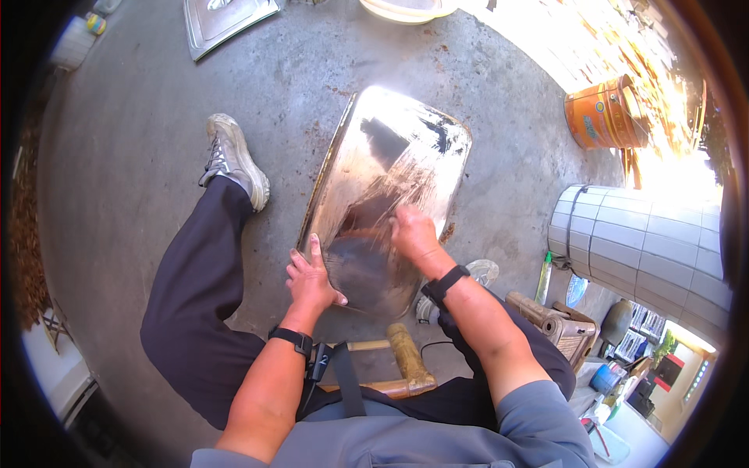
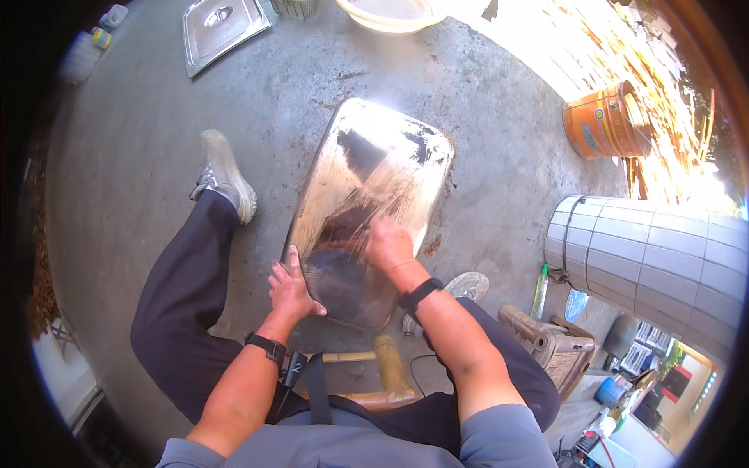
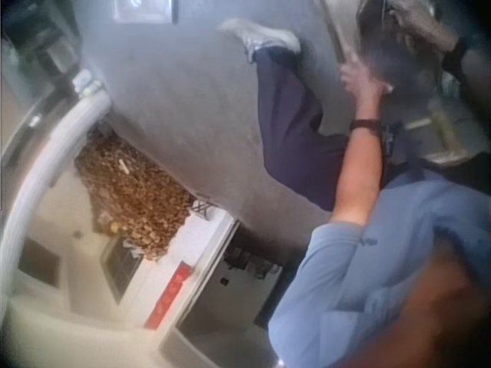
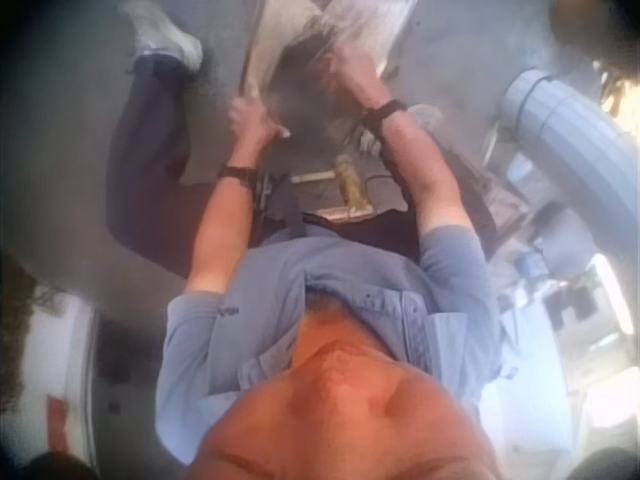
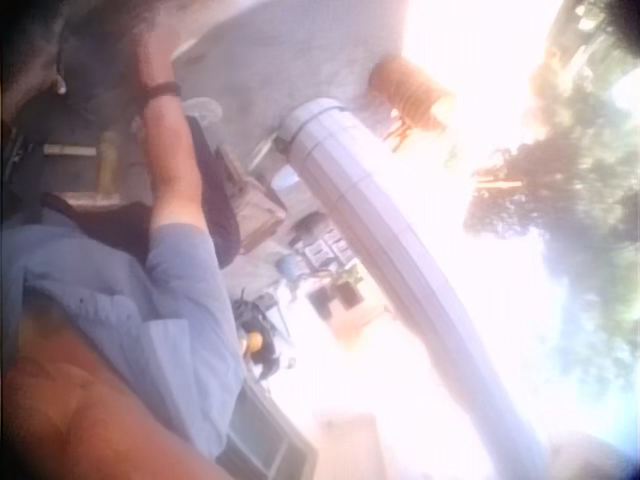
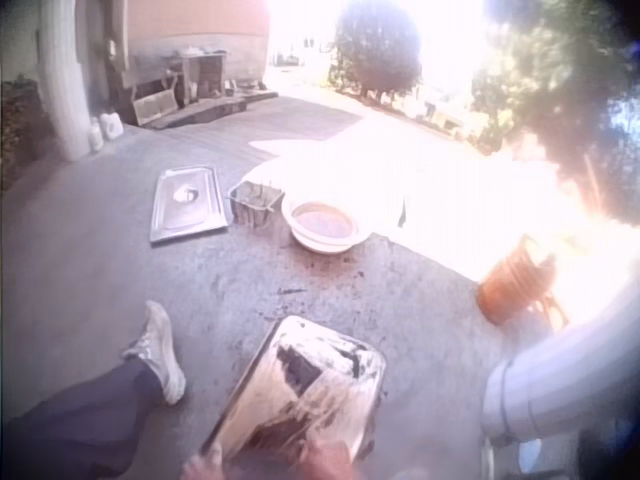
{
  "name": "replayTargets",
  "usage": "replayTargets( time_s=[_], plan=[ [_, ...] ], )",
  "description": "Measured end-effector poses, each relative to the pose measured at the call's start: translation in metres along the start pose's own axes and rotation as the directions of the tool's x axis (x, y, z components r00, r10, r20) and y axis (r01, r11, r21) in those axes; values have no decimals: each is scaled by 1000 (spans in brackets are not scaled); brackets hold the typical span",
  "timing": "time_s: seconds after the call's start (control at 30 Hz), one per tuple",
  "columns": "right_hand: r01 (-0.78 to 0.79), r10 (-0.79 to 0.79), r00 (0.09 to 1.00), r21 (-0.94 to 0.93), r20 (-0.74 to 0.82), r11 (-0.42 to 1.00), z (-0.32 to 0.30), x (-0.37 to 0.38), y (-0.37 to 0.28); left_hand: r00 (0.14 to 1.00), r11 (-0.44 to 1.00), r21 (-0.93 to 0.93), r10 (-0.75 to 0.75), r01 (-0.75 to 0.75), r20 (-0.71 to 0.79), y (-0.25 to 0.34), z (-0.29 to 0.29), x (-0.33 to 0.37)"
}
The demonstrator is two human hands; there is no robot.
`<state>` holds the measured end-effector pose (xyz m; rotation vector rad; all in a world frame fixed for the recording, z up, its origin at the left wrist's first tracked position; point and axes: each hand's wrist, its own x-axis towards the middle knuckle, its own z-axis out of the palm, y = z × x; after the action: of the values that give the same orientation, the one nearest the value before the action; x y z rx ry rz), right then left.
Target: The person sits and uses a small hand-held tool to scrape residue off the surface of a large metal tray.
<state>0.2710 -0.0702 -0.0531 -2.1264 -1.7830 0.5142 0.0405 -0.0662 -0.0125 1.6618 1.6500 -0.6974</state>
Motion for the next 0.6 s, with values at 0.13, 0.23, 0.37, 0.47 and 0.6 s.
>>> replayTargets(
  time_s=[0.13,0.23,0.37,0.47,0.6],
  plan=[
    [-119,118,988,-3,-95,993,-6,12,7,1000,999,-41,29,-28,2,-2,-1,0],
    [-23,22,1000,16,13,1000,18,-21,-25,1000,999,-32,5,-4,15,-3,0,4],
    [-66,43,984,-128,-174,990,-9,5,-1,997,996,-45,75,-74,14,-3,-3,2],
    [-40,10,987,-183,-162,982,1,-5,0,995,994,-37,99,-99,9,-4,2,5],
    [132,-132,991,12,18,991,25,-42,-49,995,995,0,96,-96,30,-11,9,4]
  ],
)
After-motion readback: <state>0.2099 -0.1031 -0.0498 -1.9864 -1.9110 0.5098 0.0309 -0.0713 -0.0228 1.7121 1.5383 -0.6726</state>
